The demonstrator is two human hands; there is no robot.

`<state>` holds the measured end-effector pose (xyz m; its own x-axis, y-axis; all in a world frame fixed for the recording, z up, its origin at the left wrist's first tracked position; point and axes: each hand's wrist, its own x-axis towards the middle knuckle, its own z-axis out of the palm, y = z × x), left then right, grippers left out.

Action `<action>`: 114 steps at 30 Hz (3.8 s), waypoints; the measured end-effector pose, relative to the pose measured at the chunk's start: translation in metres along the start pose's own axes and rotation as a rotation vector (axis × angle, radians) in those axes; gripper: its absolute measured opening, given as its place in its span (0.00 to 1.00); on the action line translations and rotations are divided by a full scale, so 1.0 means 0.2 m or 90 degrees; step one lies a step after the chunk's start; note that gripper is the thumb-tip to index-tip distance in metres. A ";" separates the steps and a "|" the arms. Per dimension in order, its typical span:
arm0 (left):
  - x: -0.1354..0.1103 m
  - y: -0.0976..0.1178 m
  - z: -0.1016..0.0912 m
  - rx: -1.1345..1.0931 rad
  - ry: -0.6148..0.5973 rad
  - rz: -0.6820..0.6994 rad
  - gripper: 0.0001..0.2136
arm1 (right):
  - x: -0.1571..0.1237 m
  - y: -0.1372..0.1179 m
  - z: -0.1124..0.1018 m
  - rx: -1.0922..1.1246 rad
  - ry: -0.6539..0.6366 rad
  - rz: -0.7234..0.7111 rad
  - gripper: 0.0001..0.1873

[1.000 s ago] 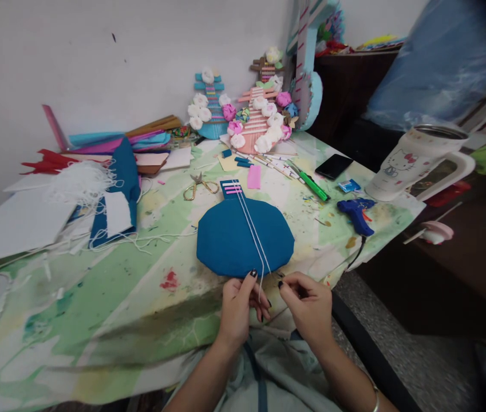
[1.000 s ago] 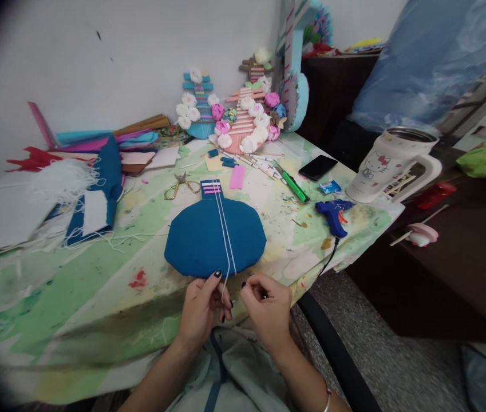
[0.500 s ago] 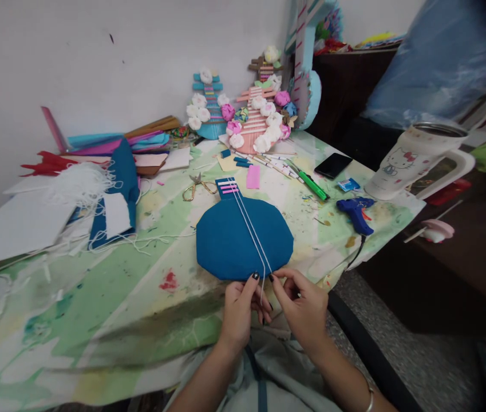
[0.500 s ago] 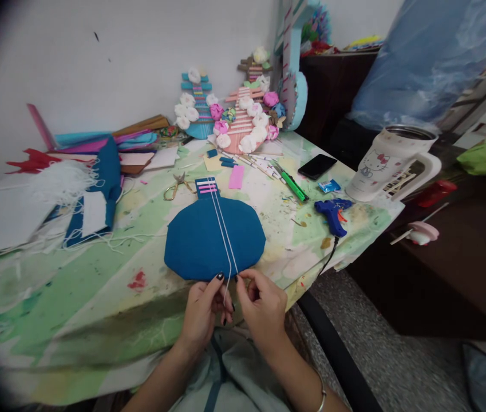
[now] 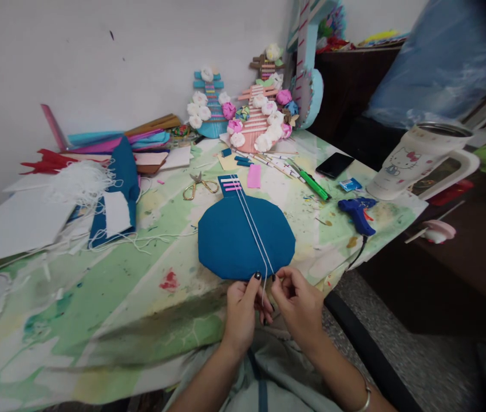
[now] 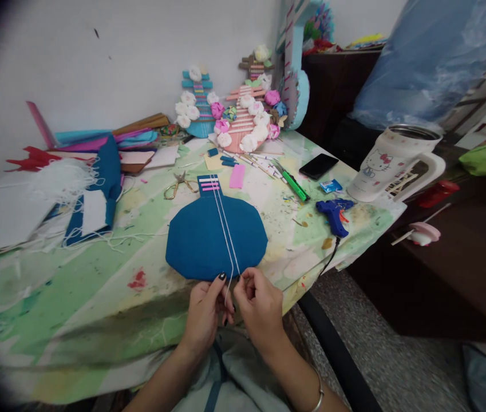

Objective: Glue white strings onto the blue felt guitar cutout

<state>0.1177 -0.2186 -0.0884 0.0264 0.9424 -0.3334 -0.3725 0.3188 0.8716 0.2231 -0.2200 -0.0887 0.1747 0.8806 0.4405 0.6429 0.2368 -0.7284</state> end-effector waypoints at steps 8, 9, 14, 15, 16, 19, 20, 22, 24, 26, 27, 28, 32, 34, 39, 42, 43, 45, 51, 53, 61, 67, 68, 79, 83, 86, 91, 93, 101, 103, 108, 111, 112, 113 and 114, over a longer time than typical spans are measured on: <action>-0.01 -0.02 0.03 -0.005 0.045 0.021 0.23 | 0.00 0.00 -0.01 0.007 -0.025 -0.009 0.04; -0.01 -0.02 0.04 -0.005 0.049 0.021 0.23 | 0.00 0.00 -0.01 0.007 -0.026 -0.008 0.04; -0.01 -0.02 0.04 -0.008 0.051 0.022 0.23 | 0.00 0.01 -0.01 0.018 -0.034 -0.007 0.04; -0.01 -0.02 0.04 -0.005 0.047 0.022 0.23 | 0.00 0.01 -0.01 0.021 -0.035 -0.008 0.04; -0.01 -0.01 0.04 -0.001 0.044 0.021 0.23 | 0.00 0.01 -0.01 0.023 -0.035 -0.008 0.03; -0.01 0.00 0.04 0.009 0.046 0.019 0.23 | 0.00 0.02 -0.01 0.028 -0.034 -0.009 0.03; -0.01 0.00 0.04 0.010 0.049 0.018 0.23 | 0.00 0.02 -0.02 0.028 -0.035 -0.012 0.03; -0.01 0.00 0.04 0.012 0.054 0.016 0.23 | -0.01 0.02 -0.02 0.030 -0.037 -0.019 0.03; -0.01 -0.01 0.04 0.016 0.051 0.015 0.23 | -0.01 0.02 -0.02 0.028 -0.036 -0.026 0.03; -0.01 -0.01 0.04 0.018 0.048 0.017 0.23 | -0.01 0.02 -0.02 0.027 -0.031 -0.034 0.03; -0.01 -0.01 0.04 0.017 0.047 0.017 0.23 | -0.01 0.02 -0.02 0.025 -0.028 -0.037 0.03; -0.01 -0.01 0.04 0.017 0.047 0.017 0.23 | -0.01 0.02 -0.02 0.024 -0.027 -0.039 0.03; -0.01 -0.01 0.03 0.026 0.046 0.019 0.24 | -0.01 0.02 -0.02 0.021 -0.029 -0.038 0.03; -0.01 -0.01 0.03 0.026 0.044 0.019 0.23 | -0.01 0.02 -0.02 0.020 -0.033 -0.038 0.03; -0.01 -0.01 0.03 0.017 0.042 0.017 0.23 | -0.02 0.03 -0.02 0.016 -0.039 -0.039 0.03; -0.01 -0.01 0.03 0.021 0.041 0.019 0.23 | -0.02 0.03 -0.01 0.020 -0.040 -0.039 0.03; -0.01 -0.02 0.03 0.020 0.042 0.022 0.23 | -0.02 0.03 -0.01 0.022 -0.042 -0.038 0.03; -0.01 -0.02 0.03 0.014 0.045 0.025 0.23 | -0.02 0.03 -0.01 0.025 -0.046 -0.035 0.03; -0.01 -0.03 0.03 0.005 0.048 0.026 0.22 | -0.03 0.02 -0.03 0.035 -0.043 -0.022 0.03; -0.01 -0.03 0.03 0.010 0.045 0.026 0.22 | -0.02 0.02 -0.04 0.036 -0.037 -0.017 0.02; -0.02 -0.01 0.03 0.050 0.043 0.033 0.24 | 0.00 0.04 -0.05 0.038 -0.037 -0.016 0.02; -0.01 -0.01 0.04 0.052 0.047 0.044 0.24 | -0.01 0.03 -0.06 0.050 -0.049 -0.024 0.02; -0.01 -0.01 0.04 0.051 0.052 0.045 0.24 | -0.01 0.03 -0.06 0.051 -0.050 -0.026 0.02; -0.01 -0.02 0.04 0.046 0.073 0.043 0.24 | -0.05 -0.01 -0.10 0.081 -0.066 -0.021 0.04; 0.01 -0.03 0.02 0.045 0.065 0.045 0.24 | -0.07 -0.01 -0.15 0.095 -0.052 -0.030 0.04; 0.02 -0.03 0.01 0.052 0.067 0.049 0.25 | -0.05 0.01 -0.16 0.087 -0.041 -0.015 0.04; 0.02 -0.02 0.00 0.039 0.068 0.049 0.25 | 0.00 0.03 -0.10 0.022 -0.085 -0.007 0.08; 0.02 -0.03 0.00 0.038 0.070 0.047 0.24 | 0.01 0.03 -0.07 0.048 -0.107 0.018 0.08; 0.03 -0.04 0.00 0.064 0.071 0.053 0.25 | 0.02 0.02 0.00 0.191 -0.112 0.185 0.12; 0.03 -0.04 0.00 0.068 0.076 0.049 0.25 | 0.02 0.02 0.00 0.185 -0.103 0.197 0.11; 0.02 -0.04 0.00 0.077 0.073 0.053 0.25 | 0.04 0.01 0.01 0.185 -0.079 0.220 0.11; 0.02 -0.04 0.00 0.082 0.075 0.050 0.25 | 0.06 0.00 0.01 0.195 -0.066 0.256 0.11; 0.02 -0.04 0.00 0.085 0.075 0.050 0.25 | 0.07 0.00 0.02 0.205 -0.064 0.268 0.11; 0.02 -0.04 0.01 0.089 0.075 0.051 0.25 | 0.07 0.00 0.02 0.216 -0.063 0.278 0.11; 0.02 -0.04 0.01 0.092 0.075 0.052 0.25 | 0.08 0.00 0.02 0.224 -0.061 0.285 0.11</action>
<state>0.1218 -0.2167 -0.0956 -0.1098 0.9501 -0.2920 -0.2315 0.2613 0.9371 0.2221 -0.2051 -0.0838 0.2932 0.9560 0.0111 0.2323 -0.0600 -0.9708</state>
